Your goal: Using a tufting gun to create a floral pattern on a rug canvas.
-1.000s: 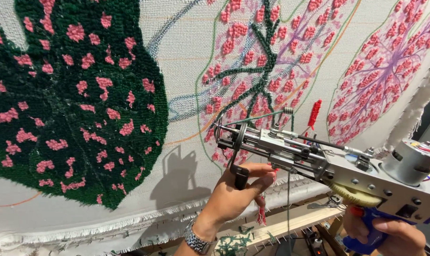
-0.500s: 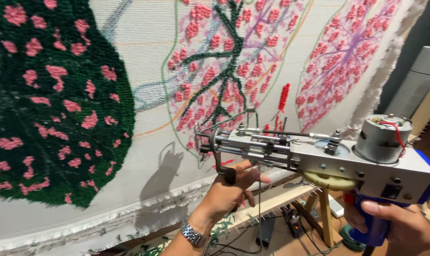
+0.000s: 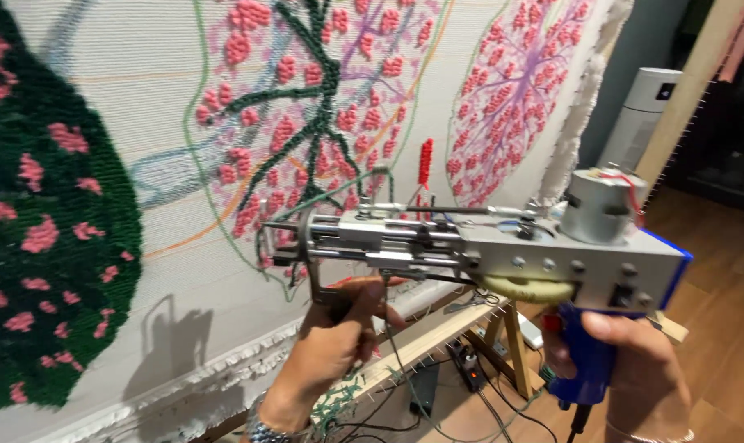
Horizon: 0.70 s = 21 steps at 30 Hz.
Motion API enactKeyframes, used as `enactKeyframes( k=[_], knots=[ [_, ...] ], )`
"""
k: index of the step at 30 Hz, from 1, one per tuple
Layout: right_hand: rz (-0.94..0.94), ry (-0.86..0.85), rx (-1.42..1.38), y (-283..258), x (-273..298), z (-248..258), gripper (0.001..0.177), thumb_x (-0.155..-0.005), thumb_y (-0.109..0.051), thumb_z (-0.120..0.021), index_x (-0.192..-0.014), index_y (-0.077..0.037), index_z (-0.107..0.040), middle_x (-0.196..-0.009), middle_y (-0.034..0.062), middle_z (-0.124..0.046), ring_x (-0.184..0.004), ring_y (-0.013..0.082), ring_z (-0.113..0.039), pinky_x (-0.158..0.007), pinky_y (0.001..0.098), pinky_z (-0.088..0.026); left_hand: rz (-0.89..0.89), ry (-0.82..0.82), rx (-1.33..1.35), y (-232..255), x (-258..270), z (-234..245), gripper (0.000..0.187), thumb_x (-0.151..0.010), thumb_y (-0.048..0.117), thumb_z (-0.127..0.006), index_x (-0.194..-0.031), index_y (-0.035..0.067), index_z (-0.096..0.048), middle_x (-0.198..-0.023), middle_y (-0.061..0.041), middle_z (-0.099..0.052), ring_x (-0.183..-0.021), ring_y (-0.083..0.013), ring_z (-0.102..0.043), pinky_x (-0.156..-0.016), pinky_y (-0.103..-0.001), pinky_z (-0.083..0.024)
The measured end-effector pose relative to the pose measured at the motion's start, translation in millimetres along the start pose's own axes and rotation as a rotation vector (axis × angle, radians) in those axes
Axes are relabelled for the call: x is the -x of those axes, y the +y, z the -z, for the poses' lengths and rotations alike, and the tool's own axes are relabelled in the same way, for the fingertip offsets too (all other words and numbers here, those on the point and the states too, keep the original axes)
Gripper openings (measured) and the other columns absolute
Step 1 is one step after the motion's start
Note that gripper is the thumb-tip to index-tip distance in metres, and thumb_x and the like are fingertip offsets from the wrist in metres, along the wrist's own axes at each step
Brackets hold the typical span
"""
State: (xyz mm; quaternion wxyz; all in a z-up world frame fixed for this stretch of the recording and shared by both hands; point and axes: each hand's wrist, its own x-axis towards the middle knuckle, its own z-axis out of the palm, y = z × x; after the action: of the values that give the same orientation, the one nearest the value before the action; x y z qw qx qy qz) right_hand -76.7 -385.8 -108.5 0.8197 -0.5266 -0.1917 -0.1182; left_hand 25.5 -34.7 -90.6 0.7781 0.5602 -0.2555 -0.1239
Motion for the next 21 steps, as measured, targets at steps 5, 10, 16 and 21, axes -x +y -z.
enactKeyframes(
  k=[5, 10, 16, 21],
  knots=[
    [-0.064, 0.28, 0.026, -2, -3, -35, 0.051, -0.084, -0.024, -0.075, -0.123, 0.006, -0.062, -0.086, 0.0219, -0.07, -0.065, 0.0282, -0.067, -0.045, 0.0392, -0.055, 0.004, 0.083, -0.08, -3, -5, 12, 0.037, -0.098, 0.027, -0.064, -0.122, -0.001, -0.07, -0.076, -0.011, -0.077, -0.043, -0.0066, -0.052, -0.037, -0.024, -0.037],
    [-0.099, 0.242, -0.023, -2, -14, -63, 0.05, -0.085, -0.03, -0.077, -0.119, 0.004, -0.061, -0.086, 0.02, -0.071, -0.06, 0.0276, -0.068, -0.046, 0.0357, -0.056, -0.016, 0.212, -0.195, 6, -5, 17, 0.032, -0.095, 0.022, -0.065, -0.122, 0.004, -0.069, -0.071, -0.01, -0.074, -0.04, -0.0049, -0.04, -0.035, -0.025, -0.027],
    [-0.021, 0.278, 0.203, -3, -30, -63, 0.063, -0.08, -0.039, -0.081, -0.122, 0.002, -0.059, -0.094, 0.0148, -0.072, -0.07, 0.0222, -0.071, -0.058, 0.038, -0.062, -0.012, 0.202, -0.237, 26, 5, 8, 0.035, -0.098, 0.023, -0.059, -0.122, 0.005, -0.076, -0.07, -0.007, -0.072, -0.04, -0.0049, -0.038, -0.036, -0.024, -0.027],
    [0.043, 0.25, 0.193, 9, -39, -54, 0.072, -0.085, -0.059, -0.07, -0.126, -0.001, -0.06, -0.093, 0.0156, -0.073, -0.07, 0.0226, -0.072, -0.056, 0.0368, -0.061, -0.016, 0.229, -0.247, 33, 12, 4, 0.035, -0.096, 0.022, -0.062, -0.122, 0.004, -0.075, -0.071, -0.006, -0.075, -0.044, -0.0059, -0.043, -0.039, -0.024, -0.032]
  ],
)
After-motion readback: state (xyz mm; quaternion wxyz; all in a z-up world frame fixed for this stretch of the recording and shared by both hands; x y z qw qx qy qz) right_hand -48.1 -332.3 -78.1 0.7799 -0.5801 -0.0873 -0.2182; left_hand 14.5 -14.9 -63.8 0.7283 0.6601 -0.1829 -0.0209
